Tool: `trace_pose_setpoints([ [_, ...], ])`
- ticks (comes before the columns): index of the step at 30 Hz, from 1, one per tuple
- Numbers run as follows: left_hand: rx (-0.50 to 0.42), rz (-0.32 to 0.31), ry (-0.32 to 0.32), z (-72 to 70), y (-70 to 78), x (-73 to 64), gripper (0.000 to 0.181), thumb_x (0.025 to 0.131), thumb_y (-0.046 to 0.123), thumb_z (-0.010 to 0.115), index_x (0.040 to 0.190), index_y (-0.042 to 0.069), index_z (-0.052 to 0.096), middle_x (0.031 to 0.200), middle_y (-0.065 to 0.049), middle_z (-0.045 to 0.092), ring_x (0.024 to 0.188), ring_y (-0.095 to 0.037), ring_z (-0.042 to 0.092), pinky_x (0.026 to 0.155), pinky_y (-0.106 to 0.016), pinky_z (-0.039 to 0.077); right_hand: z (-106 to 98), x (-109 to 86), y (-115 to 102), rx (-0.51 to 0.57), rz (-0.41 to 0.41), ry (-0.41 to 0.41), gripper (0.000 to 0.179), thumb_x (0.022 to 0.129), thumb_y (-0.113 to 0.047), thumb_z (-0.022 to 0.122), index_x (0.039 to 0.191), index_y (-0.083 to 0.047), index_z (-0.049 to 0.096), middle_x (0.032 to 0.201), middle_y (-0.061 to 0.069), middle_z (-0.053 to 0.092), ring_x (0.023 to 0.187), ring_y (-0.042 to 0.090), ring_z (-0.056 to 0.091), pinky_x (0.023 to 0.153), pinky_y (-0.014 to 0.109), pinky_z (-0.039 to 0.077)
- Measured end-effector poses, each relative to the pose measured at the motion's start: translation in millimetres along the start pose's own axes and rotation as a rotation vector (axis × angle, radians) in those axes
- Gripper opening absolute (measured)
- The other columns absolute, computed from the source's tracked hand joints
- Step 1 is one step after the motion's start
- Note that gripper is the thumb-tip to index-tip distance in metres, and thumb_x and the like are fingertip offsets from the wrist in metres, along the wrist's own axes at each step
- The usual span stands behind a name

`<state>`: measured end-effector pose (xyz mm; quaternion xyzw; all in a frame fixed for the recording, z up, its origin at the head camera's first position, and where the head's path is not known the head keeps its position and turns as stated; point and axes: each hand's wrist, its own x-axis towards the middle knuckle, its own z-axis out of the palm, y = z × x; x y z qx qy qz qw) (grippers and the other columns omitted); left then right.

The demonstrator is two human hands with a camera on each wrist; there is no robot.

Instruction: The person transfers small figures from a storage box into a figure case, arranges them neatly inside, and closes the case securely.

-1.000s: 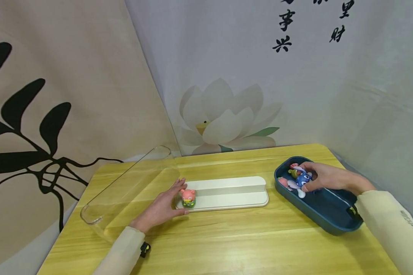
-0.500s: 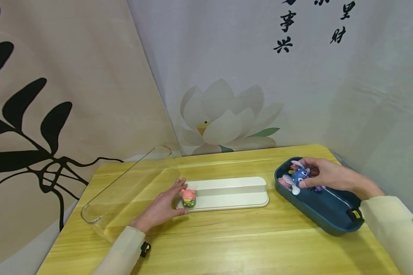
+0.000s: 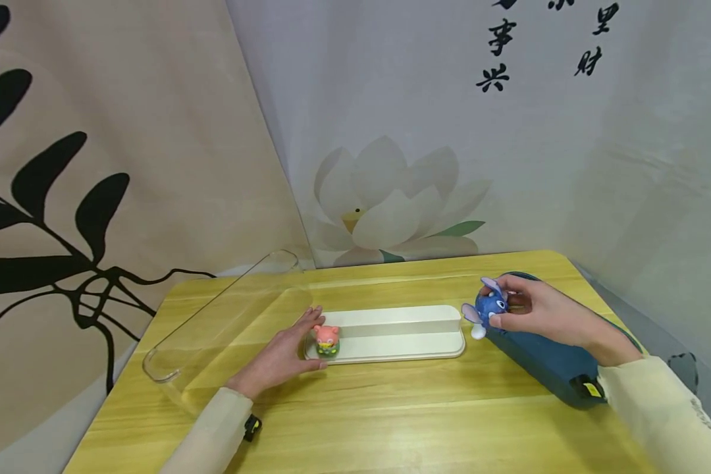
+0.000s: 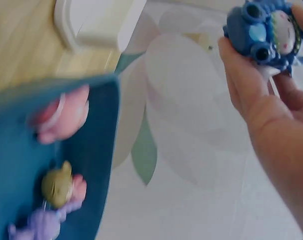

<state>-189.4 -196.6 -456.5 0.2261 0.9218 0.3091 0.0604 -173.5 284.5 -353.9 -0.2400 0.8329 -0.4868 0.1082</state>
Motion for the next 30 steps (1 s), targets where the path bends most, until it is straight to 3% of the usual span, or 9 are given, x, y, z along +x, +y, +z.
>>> trace_pose_setpoints([
  [8,0.016,-0.011,-0.012,0.4,-0.9,2.3,0.092,0.083,0.016,0.088,0.16,0.008,0.038,0.172,-0.001,0.017,0.158,-0.025,0.013,0.123,-0.059,0.023,29.5,10.7,-12.0,0.015,-0.005,0.093,0.049,0.095,-0.016,0.077,0.136,0.003,0.057,0.121,0.016,0.067,0.103,0.024,0.068,0.084,0.025,0.06],
  [14,0.037,0.015,0.007,1.2,-2.9,2.2,0.089,0.084,0.008,0.086,0.159,0.006,0.039,0.172,-0.005,0.019,0.158,-0.027,0.016,0.12,-0.068,0.023,51.0,18.8,-17.0,0.009,-0.002,0.142,0.049,0.093,-0.023,0.08,0.134,-0.002,0.062,0.122,0.009,0.07,0.109,0.024,0.068,0.088,0.021,0.057],
  [20,0.031,0.027,0.011,2.1,-3.3,2.3,0.087,0.085,0.006,0.085,0.159,0.005,0.04,0.171,-0.009,0.022,0.157,-0.027,0.017,0.12,-0.067,0.023,71.1,26.5,-17.4,0.128,0.045,0.147,0.046,0.091,-0.023,0.082,0.128,-0.004,0.062,0.114,0.012,0.07,0.102,0.026,0.071,0.084,0.028,0.06],
  [24,0.034,0.02,0.012,2.7,-3.4,2.6,0.086,0.085,0.007,0.086,0.158,0.006,0.041,0.171,-0.008,0.022,0.157,-0.026,0.017,0.121,-0.063,0.024,84.0,32.0,-17.1,0.16,0.058,0.17,0.046,0.089,-0.024,0.084,0.123,-0.003,0.06,0.118,0.015,0.066,0.104,0.027,0.07,0.084,0.028,0.061],
  [30,0.047,0.006,0.017,2.9,-3.8,1.4,0.087,0.084,0.011,0.087,0.158,0.007,0.041,0.171,-0.006,0.022,0.158,-0.025,0.017,0.119,-0.068,0.024,103.8,42.2,-17.3,0.165,0.054,0.178,0.052,0.087,-0.027,0.086,0.126,-0.008,0.059,0.128,0.014,0.062,0.113,0.029,0.066,0.088,0.03,0.06],
])
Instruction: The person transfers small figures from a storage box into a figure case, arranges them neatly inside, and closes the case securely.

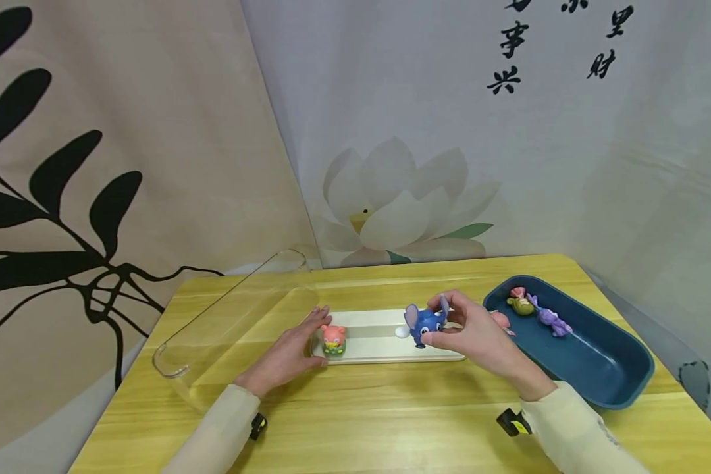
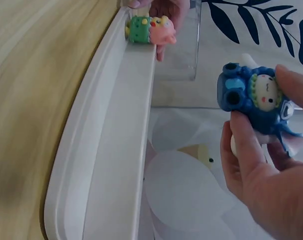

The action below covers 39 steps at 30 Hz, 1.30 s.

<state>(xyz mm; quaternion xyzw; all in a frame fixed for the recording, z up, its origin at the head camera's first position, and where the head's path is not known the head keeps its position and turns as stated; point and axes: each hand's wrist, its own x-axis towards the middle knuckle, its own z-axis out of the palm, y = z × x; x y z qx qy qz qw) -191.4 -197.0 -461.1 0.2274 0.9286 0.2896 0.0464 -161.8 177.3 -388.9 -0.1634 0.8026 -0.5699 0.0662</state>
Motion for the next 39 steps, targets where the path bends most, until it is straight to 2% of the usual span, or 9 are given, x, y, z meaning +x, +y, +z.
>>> trace_pose_setpoints([
  [7,0.019,0.009,0.002,-0.3,-0.2,-0.2,0.089,0.082,0.009,0.088,0.158,0.006,0.042,0.171,-0.008,0.023,0.157,-0.027,0.02,0.117,-0.071,0.025,24.7,9.5,0.6,0.008,0.04,-0.016,0.048,0.086,-0.026,0.086,0.127,-0.01,0.065,0.128,0.014,0.064,0.111,0.03,0.064,0.087,0.033,0.06],
  [14,0.004,0.011,-0.007,-1.9,1.0,-0.6,0.087,0.083,0.006,0.087,0.158,0.006,0.042,0.171,-0.007,0.022,0.157,-0.026,0.019,0.118,-0.071,0.023,48.1,21.3,2.2,-0.046,0.095,0.047,0.045,0.083,-0.031,0.089,0.121,-0.014,0.072,0.122,0.007,0.069,0.11,0.026,0.066,0.089,0.038,0.06],
  [24,0.01,-0.011,-0.021,-2.5,1.4,0.6,0.088,0.083,0.008,0.087,0.158,0.008,0.042,0.171,0.0,0.019,0.157,-0.024,0.017,0.118,-0.072,0.022,72.4,33.5,11.7,-0.043,0.075,0.1,0.041,0.081,-0.025,0.091,0.116,-0.013,0.073,0.116,0.006,0.071,0.104,0.025,0.068,0.095,0.044,0.058],
  [29,0.019,-0.014,-0.02,-3.0,1.9,0.3,0.089,0.083,0.009,0.087,0.159,0.009,0.041,0.171,0.0,0.019,0.157,-0.024,0.017,0.118,-0.071,0.022,85.0,38.6,20.8,-0.16,0.091,0.12,0.041,0.078,-0.026,0.093,0.111,-0.013,0.073,0.11,0.003,0.068,0.095,0.02,0.065,0.086,0.037,0.058],
  [33,0.023,-0.016,-0.021,-2.9,1.9,0.3,0.088,0.084,0.009,0.087,0.159,0.009,0.041,0.171,-0.004,0.02,0.157,-0.025,0.017,0.117,-0.072,0.022,91.2,42.1,25.5,-0.257,0.095,0.136,0.042,0.077,-0.03,0.094,0.109,-0.013,0.073,0.102,0.001,0.064,0.087,0.019,0.058,0.075,0.032,0.05],
  [36,0.02,-0.014,-0.02,-2.6,1.6,0.5,0.088,0.083,0.009,0.087,0.159,0.009,0.041,0.171,-0.006,0.021,0.157,-0.025,0.017,0.117,-0.072,0.021,93.5,44.2,27.6,-0.297,0.098,0.138,0.043,0.076,-0.03,0.094,0.108,-0.011,0.072,0.099,0.001,0.063,0.085,0.018,0.057,0.074,0.033,0.049],
  [39,0.017,-0.008,-0.014,-1.9,0.9,0.9,0.088,0.083,0.009,0.087,0.159,0.009,0.042,0.171,-0.007,0.022,0.157,-0.025,0.018,0.116,-0.073,0.022,95.1,45.7,29.6,-0.344,0.093,0.134,0.044,0.075,-0.031,0.095,0.107,-0.01,0.072,0.1,0.001,0.065,0.087,0.017,0.059,0.078,0.036,0.052],
])
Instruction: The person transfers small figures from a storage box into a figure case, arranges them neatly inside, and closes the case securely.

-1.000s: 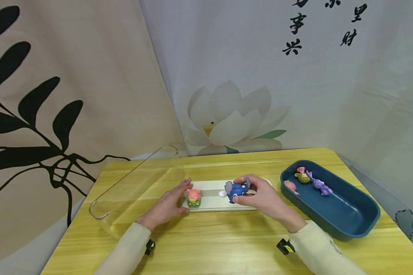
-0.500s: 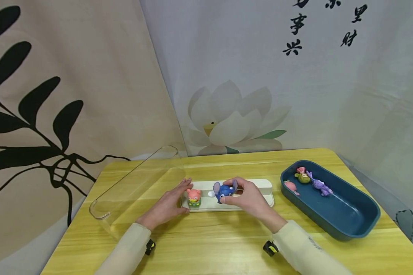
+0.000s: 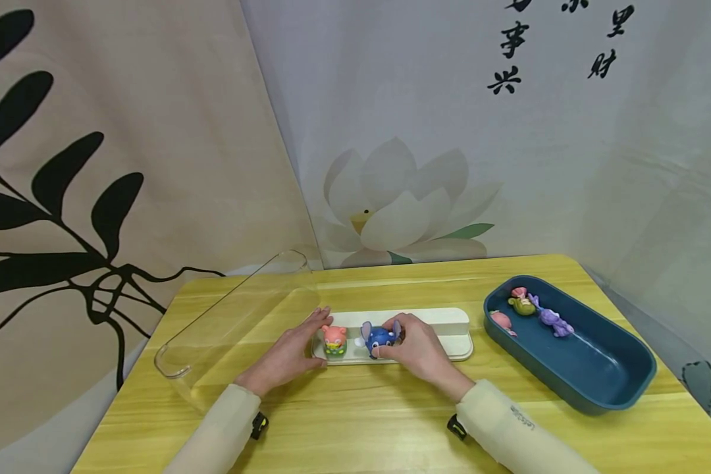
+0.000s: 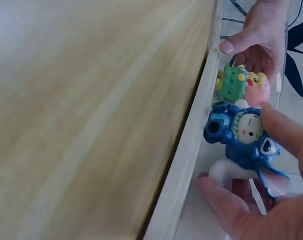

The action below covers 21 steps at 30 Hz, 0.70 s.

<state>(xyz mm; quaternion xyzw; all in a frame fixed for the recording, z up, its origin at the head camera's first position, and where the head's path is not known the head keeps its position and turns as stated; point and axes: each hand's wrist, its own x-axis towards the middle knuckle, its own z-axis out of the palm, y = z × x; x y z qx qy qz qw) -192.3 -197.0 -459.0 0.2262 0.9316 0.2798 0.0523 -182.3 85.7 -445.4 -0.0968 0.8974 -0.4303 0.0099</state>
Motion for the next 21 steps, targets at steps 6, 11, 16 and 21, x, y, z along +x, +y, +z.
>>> trace_pose_setpoints([
  [6,0.005,0.018,0.02,0.7,0.4,-0.5,0.089,0.082,0.009,0.088,0.158,0.008,0.042,0.171,-0.008,0.024,0.157,-0.028,0.021,0.116,-0.073,0.024,-0.6,0.0,-1.4,-0.082,-0.023,-0.004,0.047,0.073,-0.034,0.096,0.106,-0.011,0.072,0.1,0.0,0.066,0.088,0.015,0.06,0.078,0.037,0.054],
  [11,0.015,0.004,0.016,0.7,0.5,-1.1,0.089,0.083,0.012,0.088,0.159,0.009,0.041,0.171,-0.006,0.023,0.157,-0.027,0.02,0.117,-0.071,0.024,-3.2,-1.1,-4.4,-0.232,-0.109,0.006,0.048,0.071,-0.038,0.096,0.106,-0.013,0.074,0.095,-0.005,0.066,0.081,0.012,0.057,0.069,0.032,0.05],
  [16,0.006,-0.001,0.009,0.6,1.2,-0.6,0.087,0.084,0.011,0.087,0.159,0.008,0.041,0.171,-0.006,0.023,0.157,-0.027,0.019,0.117,-0.072,0.023,-3.5,-0.4,-6.2,-0.291,-0.196,-0.008,0.046,0.075,-0.036,0.095,0.106,-0.009,0.073,0.098,-0.001,0.067,0.081,0.011,0.057,0.072,0.032,0.053],
  [21,0.007,-0.012,0.003,0.4,1.5,0.2,0.088,0.084,0.012,0.087,0.159,0.009,0.041,0.171,-0.006,0.022,0.157,-0.027,0.018,0.117,-0.072,0.023,-1.4,1.7,-9.6,-0.287,-0.204,0.003,0.045,0.077,-0.036,0.093,0.106,-0.008,0.073,0.101,0.002,0.068,0.082,0.011,0.058,0.073,0.033,0.055],
])
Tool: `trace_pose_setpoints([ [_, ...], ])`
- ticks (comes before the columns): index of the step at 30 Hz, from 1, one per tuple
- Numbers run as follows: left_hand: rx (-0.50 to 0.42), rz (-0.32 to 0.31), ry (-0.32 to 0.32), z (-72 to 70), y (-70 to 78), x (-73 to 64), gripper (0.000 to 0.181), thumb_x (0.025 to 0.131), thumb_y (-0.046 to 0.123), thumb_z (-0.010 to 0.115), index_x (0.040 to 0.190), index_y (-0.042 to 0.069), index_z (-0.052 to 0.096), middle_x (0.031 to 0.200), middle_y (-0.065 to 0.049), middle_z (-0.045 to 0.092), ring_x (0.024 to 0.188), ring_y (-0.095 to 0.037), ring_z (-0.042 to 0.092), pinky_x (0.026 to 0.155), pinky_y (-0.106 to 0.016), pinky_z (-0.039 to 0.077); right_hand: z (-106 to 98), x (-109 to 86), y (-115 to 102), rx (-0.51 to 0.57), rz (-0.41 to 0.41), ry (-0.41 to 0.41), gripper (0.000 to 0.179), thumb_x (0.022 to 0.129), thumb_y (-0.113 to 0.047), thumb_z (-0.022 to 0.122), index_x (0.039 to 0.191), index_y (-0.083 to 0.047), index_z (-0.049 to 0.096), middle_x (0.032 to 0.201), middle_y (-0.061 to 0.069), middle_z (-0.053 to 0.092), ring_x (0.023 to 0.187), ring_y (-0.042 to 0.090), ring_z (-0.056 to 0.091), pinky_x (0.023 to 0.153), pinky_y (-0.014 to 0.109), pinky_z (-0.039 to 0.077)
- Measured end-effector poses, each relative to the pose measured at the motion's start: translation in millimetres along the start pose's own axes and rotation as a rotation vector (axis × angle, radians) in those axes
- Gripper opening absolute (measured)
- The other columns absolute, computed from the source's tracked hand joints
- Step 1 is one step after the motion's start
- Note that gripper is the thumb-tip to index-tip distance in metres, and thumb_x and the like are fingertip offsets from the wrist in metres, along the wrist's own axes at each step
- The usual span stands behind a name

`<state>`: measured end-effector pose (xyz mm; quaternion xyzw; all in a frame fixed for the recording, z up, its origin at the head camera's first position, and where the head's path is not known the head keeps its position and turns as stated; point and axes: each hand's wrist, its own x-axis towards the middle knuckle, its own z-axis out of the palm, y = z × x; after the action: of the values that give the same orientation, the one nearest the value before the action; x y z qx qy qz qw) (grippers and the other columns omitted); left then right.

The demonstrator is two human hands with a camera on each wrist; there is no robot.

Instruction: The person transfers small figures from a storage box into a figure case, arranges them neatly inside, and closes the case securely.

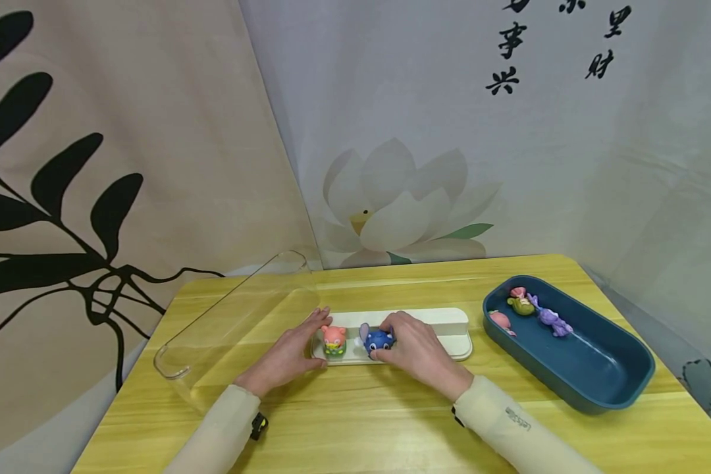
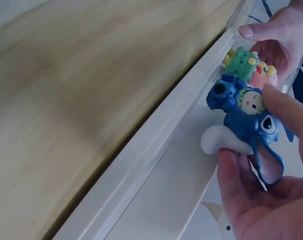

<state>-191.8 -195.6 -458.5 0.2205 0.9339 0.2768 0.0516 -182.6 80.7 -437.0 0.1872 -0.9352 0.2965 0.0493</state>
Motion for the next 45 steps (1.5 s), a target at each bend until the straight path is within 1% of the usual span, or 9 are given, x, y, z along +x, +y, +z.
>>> trace_pose_setpoints([
  [9,0.002,0.011,0.005,0.8,0.3,-0.1,0.088,0.085,0.011,0.087,0.16,0.009,0.04,0.171,-0.007,0.022,0.157,-0.029,0.019,0.116,-0.075,0.022,7.4,6.2,-2.9,-0.03,-0.018,0.003,0.046,0.079,-0.039,0.091,0.108,-0.008,0.073,0.099,0.001,0.066,0.081,0.012,0.058,0.073,0.033,0.054],
  [16,-0.009,0.002,0.001,0.4,0.3,-0.2,0.088,0.085,0.012,0.087,0.159,0.009,0.04,0.171,-0.002,0.019,0.157,-0.027,0.018,0.117,-0.074,0.021,10.0,7.1,-3.0,-0.036,-0.05,0.015,0.047,0.079,-0.04,0.091,0.109,-0.009,0.072,0.101,0.001,0.065,0.082,0.012,0.06,0.074,0.033,0.055],
  [21,-0.015,-0.014,-0.011,1.2,0.1,-0.1,0.088,0.084,0.012,0.088,0.159,0.01,0.042,0.172,-0.004,0.02,0.157,-0.026,0.017,0.117,-0.073,0.02,10.0,6.2,-2.1,-0.043,-0.075,0.016,0.053,0.078,-0.04,0.092,0.115,-0.009,0.07,0.104,0.001,0.063,0.083,0.012,0.06,0.073,0.032,0.055],
  [27,-0.013,0.001,-0.006,1.6,-0.4,0.6,0.088,0.083,0.011,0.088,0.159,0.009,0.042,0.171,-0.006,0.021,0.157,-0.026,0.017,0.117,-0.074,0.021,6.4,1.9,1.0,-0.068,-0.121,0.054,0.058,0.077,-0.039,0.093,0.121,-0.009,0.069,0.103,0.0,0.063,0.084,0.011,0.059,0.074,0.031,0.055],
  [30,-0.015,0.004,-0.007,1.4,-0.7,0.3,0.089,0.083,0.01,0.088,0.159,0.008,0.041,0.171,-0.006,0.021,0.157,-0.026,0.018,0.116,-0.074,0.021,3.3,0.8,2.6,-0.037,-0.134,0.031,0.051,0.081,-0.032,0.091,0.12,-0.009,0.07,0.105,0.001,0.065,0.088,0.012,0.063,0.078,0.033,0.057],
  [33,-0.023,-0.002,-0.016,1.1,-0.9,0.4,0.089,0.083,0.011,0.088,0.159,0.009,0.041,0.171,-0.005,0.02,0.157,-0.025,0.016,0.117,-0.073,0.02,0.5,1.2,3.7,0.003,-0.146,-0.019,0.041,0.085,-0.023,0.088,0.119,-0.008,0.071,0.11,0.003,0.067,0.094,0.015,0.066,0.083,0.037,0.058],
  [36,-0.024,-0.002,-0.023,1.6,-1.2,1.3,0.09,0.084,0.012,0.088,0.16,0.009,0.04,0.172,-0.005,0.019,0.158,-0.025,0.016,0.117,-0.073,0.02,-1.7,2.5,4.4,0.022,-0.151,-0.06,0.039,0.087,-0.019,0.086,0.121,-0.007,0.07,0.114,0.004,0.069,0.1,0.017,0.067,0.089,0.04,0.059],
  [40,-0.015,-0.002,-0.015,1.4,-1.1,1.3,0.089,0.084,0.012,0.088,0.159,0.009,0.04,0.171,-0.005,0.02,0.157,-0.026,0.017,0.117,-0.073,0.021,-3.2,3.5,5.1,0.039,-0.143,-0.083,0.05,0.089,-0.019,0.084,0.133,-0.006,0.064,0.121,0.006,0.068,0.106,0.019,0.067,0.095,0.042,0.057],
  [45,-0.009,-0.005,-0.004,0.1,0.6,-0.3,0.089,0.083,0.011,0.088,0.159,0.008,0.041,0.171,-0.005,0.02,0.157,-0.026,0.017,0.117,-0.072,0.021,-9.0,0.0,4.0,0.065,-0.11,-0.057,0.065,0.087,-0.024,0.086,0.142,-0.006,0.057,0.126,0.006,0.065,0.108,0.019,0.065,0.096,0.043,0.057],
])
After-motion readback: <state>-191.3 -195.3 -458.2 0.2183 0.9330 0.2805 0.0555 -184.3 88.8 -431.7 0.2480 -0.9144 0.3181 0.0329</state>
